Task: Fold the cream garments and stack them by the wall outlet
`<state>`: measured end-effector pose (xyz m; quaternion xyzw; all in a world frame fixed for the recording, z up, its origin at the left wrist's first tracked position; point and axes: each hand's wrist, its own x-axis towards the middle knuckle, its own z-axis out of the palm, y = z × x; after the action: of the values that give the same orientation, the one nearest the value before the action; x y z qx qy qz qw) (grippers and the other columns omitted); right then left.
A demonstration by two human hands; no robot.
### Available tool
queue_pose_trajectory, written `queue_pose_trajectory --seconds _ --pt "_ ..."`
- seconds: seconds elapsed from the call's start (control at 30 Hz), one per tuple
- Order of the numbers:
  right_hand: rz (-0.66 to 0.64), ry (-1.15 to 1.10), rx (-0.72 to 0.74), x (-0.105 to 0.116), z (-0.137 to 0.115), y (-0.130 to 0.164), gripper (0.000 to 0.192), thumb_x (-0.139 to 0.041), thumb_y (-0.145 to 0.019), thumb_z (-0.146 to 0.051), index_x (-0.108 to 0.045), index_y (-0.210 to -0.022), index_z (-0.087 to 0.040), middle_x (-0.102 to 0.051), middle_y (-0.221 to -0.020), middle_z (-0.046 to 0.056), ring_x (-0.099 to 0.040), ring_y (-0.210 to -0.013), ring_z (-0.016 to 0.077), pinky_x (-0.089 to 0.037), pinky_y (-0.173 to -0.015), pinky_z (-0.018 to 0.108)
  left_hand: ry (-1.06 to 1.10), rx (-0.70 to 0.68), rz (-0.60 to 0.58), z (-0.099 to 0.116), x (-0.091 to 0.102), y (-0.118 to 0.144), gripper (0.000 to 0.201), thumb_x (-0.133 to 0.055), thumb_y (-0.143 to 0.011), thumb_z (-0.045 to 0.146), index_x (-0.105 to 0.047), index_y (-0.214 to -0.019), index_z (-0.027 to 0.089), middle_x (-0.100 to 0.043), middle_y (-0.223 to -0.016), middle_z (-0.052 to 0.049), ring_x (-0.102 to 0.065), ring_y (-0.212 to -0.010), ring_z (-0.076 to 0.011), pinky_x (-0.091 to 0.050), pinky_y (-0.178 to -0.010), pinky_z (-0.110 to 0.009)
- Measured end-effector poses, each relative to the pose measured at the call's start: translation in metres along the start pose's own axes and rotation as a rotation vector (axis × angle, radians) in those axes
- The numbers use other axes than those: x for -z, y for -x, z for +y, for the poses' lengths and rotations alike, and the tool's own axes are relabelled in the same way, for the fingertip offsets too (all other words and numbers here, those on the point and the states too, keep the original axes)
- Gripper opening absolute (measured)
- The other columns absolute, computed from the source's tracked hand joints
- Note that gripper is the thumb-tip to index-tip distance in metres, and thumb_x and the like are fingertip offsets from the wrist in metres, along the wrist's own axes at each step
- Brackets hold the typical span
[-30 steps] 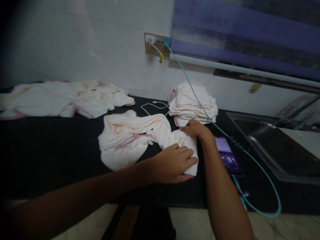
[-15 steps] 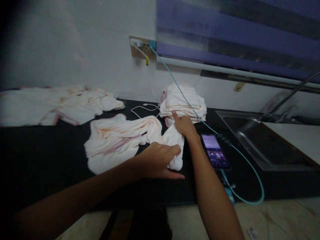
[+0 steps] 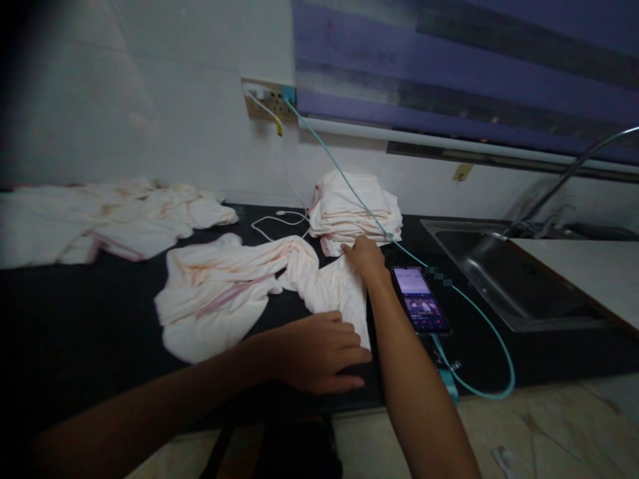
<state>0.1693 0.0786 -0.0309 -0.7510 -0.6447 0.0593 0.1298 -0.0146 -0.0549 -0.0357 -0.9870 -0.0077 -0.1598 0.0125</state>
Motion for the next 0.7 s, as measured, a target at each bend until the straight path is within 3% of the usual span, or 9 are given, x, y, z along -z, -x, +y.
queue_pose_trajectory --seconds 0.13,0.2,0.33,0.47,0.6,0.7 --pt "0.100 0.052 0.028 0.014 -0.008 0.010 0.040 -0.062 -0.098 -0.047 -0.073 -0.114 -0.012 -0.072 -0.120 0.022 -0.067 -0.115 0.0304 -0.049 -0.095 0.036 0.017 0.014 0.033 0.001 0.001 -0.002 0.032 -0.049 -0.105 0.041 -0.062 -0.123 0.018 -0.072 -0.108 -0.007 -0.065 -0.095 -0.0198 -0.043 -0.076 -0.038" --pt "0.099 0.051 0.071 0.020 -0.016 0.019 0.037 -0.063 -0.098 -0.043 -0.073 -0.116 -0.012 -0.071 -0.122 0.022 -0.067 -0.117 0.0311 -0.049 -0.095 0.036 -0.014 0.121 0.062 -0.004 0.003 -0.001 0.031 -0.048 -0.104 0.039 -0.064 -0.119 0.018 -0.070 -0.113 -0.009 -0.064 -0.101 -0.0220 -0.046 -0.079 -0.038" --pt "-0.117 0.076 0.101 0.023 -0.037 0.040 0.035 -0.061 -0.099 -0.041 -0.074 -0.116 -0.013 -0.074 -0.117 0.021 -0.071 -0.110 0.0318 -0.050 -0.088 0.036 -0.084 0.508 -0.002 -0.021 0.002 0.007 0.035 -0.047 -0.103 0.043 -0.068 -0.114 0.017 -0.068 -0.119 -0.014 -0.064 -0.108 -0.0284 -0.051 -0.086 -0.042" --pt "-0.263 0.110 0.074 0.018 -0.052 0.054 0.034 -0.055 -0.103 -0.034 -0.071 -0.122 -0.012 -0.071 -0.125 0.021 -0.069 -0.117 0.0292 -0.049 -0.091 0.034 -0.044 0.658 -0.076 -0.033 -0.001 0.015 0.041 -0.051 -0.100 0.052 -0.070 -0.120 0.022 -0.065 -0.126 -0.014 -0.062 -0.115 -0.0306 -0.055 -0.091 -0.044" --pt "-0.161 0.078 0.022 0.009 -0.054 0.065 0.040 -0.055 -0.103 -0.032 -0.060 -0.136 -0.010 -0.061 -0.136 0.023 -0.063 -0.123 0.0307 -0.049 -0.096 0.037 -0.001 0.762 -0.107 -0.032 0.003 0.015 0.047 -0.060 -0.093 0.056 -0.069 -0.126 0.024 -0.064 -0.132 -0.013 -0.062 -0.119 -0.0323 -0.057 -0.086 -0.043" --pt "-0.022 0.034 0.050 -0.004 -0.048 0.079 0.040 -0.056 -0.102 -0.031 -0.056 -0.135 -0.008 -0.058 -0.135 0.024 -0.060 -0.121 0.0327 -0.049 -0.099 0.041 -0.029 0.754 -0.131 -0.031 0.010 0.013 0.047 -0.063 -0.090 0.058 -0.073 -0.121 0.023 -0.068 -0.129 -0.012 -0.064 -0.115 -0.0326 -0.057 -0.083 -0.044"
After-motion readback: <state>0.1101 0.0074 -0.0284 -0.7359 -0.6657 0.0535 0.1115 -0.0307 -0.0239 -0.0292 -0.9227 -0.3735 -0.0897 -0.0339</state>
